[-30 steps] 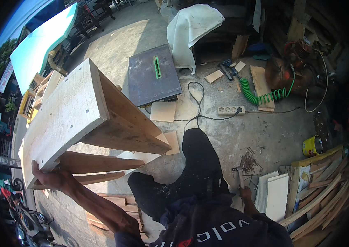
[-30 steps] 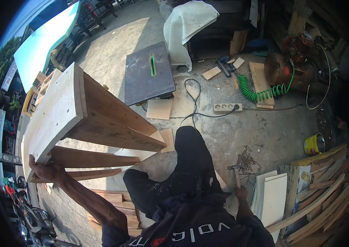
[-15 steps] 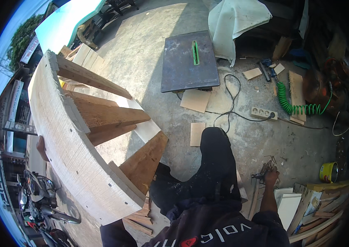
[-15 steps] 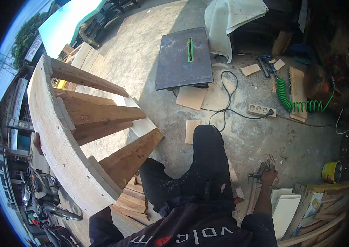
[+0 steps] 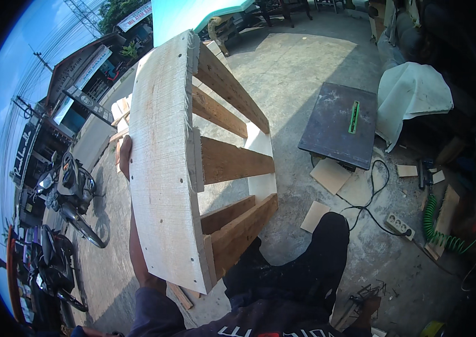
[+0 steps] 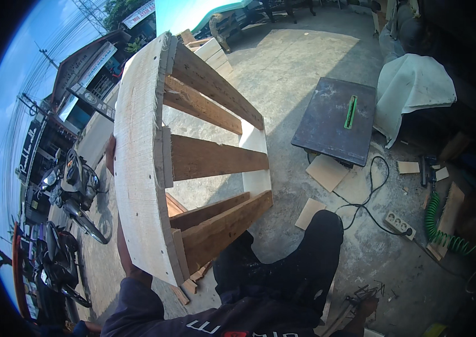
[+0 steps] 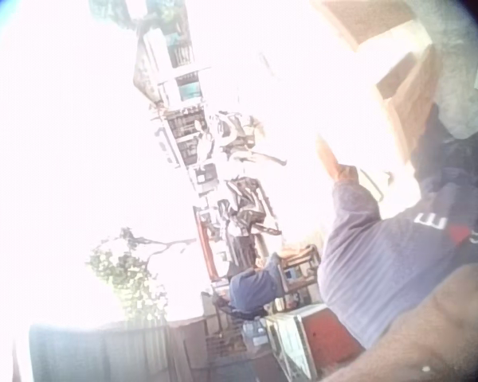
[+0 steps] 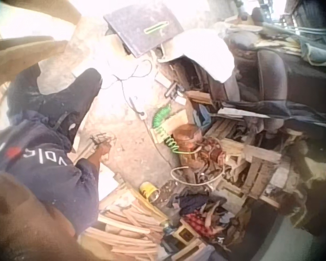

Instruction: The person assembles a wooden stool by hammering nails into a plank and attaching it to a frame. They repeatedly position the plank, drive nails with a hammer, and adjust the assembly. The person also retrieves nails from a bucket and places the finished stool on a stack of wood.

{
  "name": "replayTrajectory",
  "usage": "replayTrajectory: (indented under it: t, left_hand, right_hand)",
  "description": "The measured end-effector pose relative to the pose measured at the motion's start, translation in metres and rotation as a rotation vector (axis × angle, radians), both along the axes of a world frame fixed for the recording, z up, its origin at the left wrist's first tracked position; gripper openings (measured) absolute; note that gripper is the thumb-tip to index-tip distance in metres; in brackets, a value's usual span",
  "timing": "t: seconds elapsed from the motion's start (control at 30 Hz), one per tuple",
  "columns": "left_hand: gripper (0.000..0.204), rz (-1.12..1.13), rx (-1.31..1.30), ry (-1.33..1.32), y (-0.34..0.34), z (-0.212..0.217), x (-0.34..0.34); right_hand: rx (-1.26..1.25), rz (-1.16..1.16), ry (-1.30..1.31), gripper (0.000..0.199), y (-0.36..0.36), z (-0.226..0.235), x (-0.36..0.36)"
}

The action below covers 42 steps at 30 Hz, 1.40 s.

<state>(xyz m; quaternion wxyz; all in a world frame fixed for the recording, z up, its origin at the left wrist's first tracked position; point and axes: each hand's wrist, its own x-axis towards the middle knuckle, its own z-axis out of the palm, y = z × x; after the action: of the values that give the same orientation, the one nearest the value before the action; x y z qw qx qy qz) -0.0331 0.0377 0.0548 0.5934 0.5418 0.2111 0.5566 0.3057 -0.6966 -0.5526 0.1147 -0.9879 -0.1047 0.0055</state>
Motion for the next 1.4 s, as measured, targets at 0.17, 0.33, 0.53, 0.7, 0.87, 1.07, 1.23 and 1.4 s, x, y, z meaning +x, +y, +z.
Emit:
replayTrajectory:
  t: [0.17, 0.33, 0.53, 0.7, 0.87, 1.07, 1.23, 1.4]
  left_hand:
    - [0.061, -0.064, -0.045, -0.058, 0.0, -0.025, -0.001]
    - [0.058, 0.115, 0.051, 0.054, -0.02, -0.005, 0.007]
    - [0.059, 0.055, -0.005, -0.026, -0.03, -0.014, -0.008]
    - [0.071, 0.084, -0.066, -0.009, -0.058, -0.01, 0.01]
    - [0.078, 0.055, -0.154, -0.024, -0.1, -0.004, 0.03]
    - [0.076, 0.084, -0.186, 0.104, -0.113, 0.0, 0.012]
    - [0.068, 0.205, -0.126, 0.249, -0.124, 0.001, 0.003]
    - [0.041, 0.835, 0.593, 0.483, -0.181, 0.031, -0.021]
  right_hand:
    - [-0.232, -0.117, 0.14, 0.04, -0.009, -0.017, 0.011]
    - [-0.104, -0.172, 0.073, 0.032, 0.009, -0.027, 0.001]
    - [0.102, -0.209, -0.077, 0.03, 0.046, 0.024, -0.015]
    - [0.21, -0.472, 0.066, 0.03, 0.101, 0.089, 0.009]
    - [0.704, -0.321, 0.139, 0.033, 0.179, 0.138, 0.06]
    - [1.695, 0.128, 0.705, 0.013, 0.391, 0.404, 0.004]
    - [2.12, 0.879, 0.996, 0.01, 0.442, 0.562, -0.07]
    - [1.94, 1.135, 1.154, 0.01, 0.46, 0.605, -0.13]
